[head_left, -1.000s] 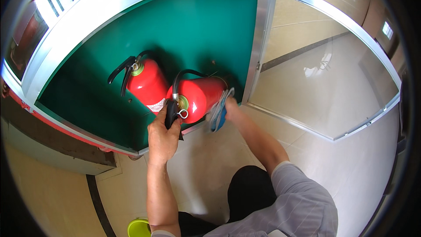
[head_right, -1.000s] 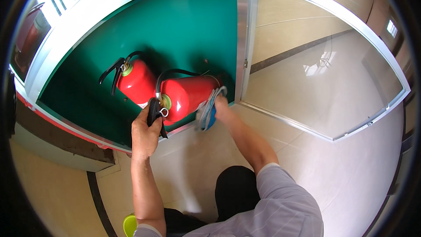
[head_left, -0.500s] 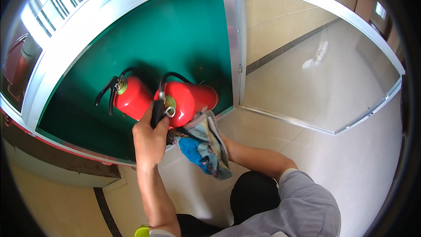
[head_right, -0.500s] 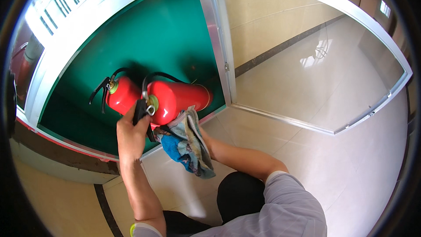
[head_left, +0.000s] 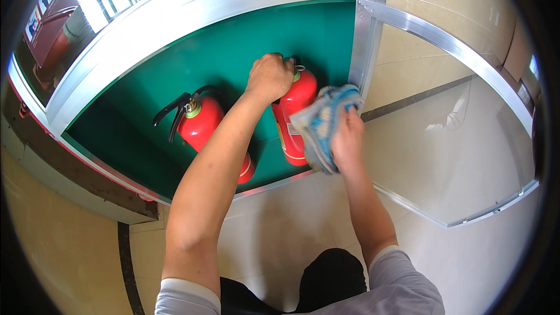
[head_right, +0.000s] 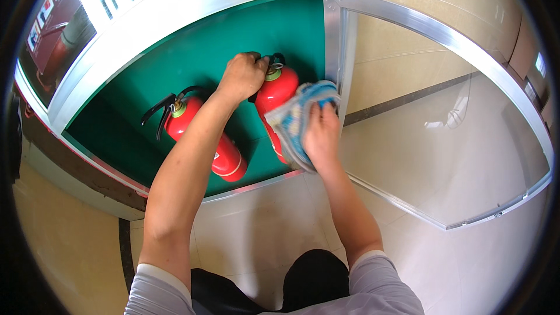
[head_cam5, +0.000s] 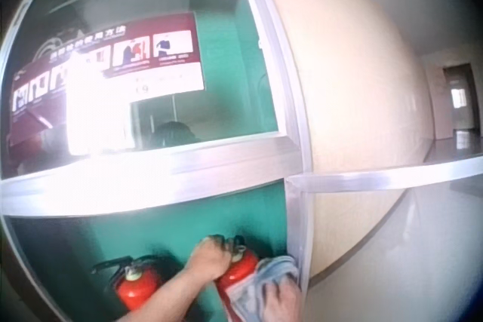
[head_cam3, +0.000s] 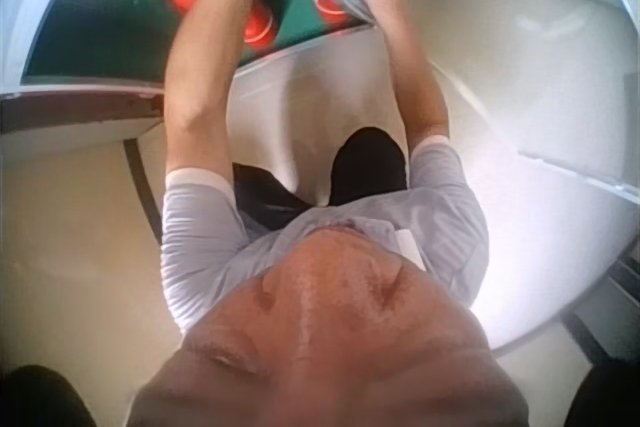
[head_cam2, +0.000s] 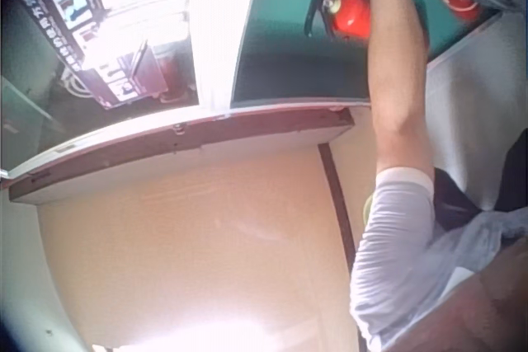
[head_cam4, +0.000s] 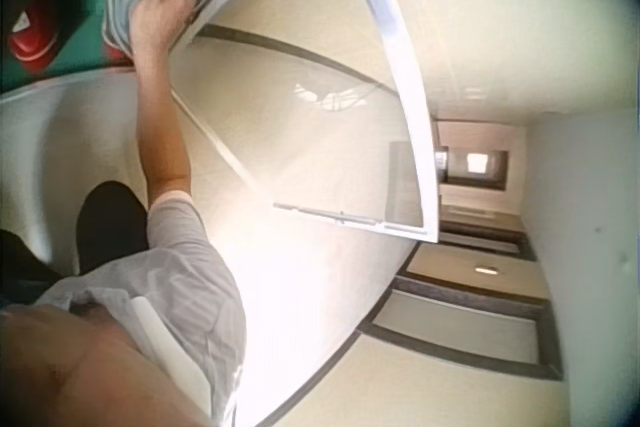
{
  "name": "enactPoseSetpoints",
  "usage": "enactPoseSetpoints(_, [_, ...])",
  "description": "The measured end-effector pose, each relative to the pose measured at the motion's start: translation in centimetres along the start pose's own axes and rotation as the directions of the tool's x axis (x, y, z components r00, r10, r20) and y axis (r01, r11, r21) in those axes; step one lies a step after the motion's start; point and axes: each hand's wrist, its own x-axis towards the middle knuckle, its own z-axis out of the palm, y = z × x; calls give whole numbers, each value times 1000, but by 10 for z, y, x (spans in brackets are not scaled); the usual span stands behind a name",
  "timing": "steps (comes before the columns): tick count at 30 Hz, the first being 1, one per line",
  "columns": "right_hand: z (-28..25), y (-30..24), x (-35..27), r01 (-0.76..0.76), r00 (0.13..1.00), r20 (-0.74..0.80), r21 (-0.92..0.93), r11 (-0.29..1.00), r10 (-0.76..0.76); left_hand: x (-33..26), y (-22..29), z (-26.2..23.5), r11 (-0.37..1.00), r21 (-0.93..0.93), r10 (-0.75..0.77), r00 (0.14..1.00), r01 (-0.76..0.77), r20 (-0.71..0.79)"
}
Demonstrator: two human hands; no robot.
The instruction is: The person wipes the exterior and interior glass and frame of a fire equipment cabinet using a cloth, then opens the cabinet and wipes the interior shelves, components, and two fire extinguishers.
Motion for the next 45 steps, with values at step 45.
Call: enactPoseSetpoints(45, [176,-3,-62,770,578,656,-240,592,-485,-119,-143,-155,949,311,-91,990,55,103])
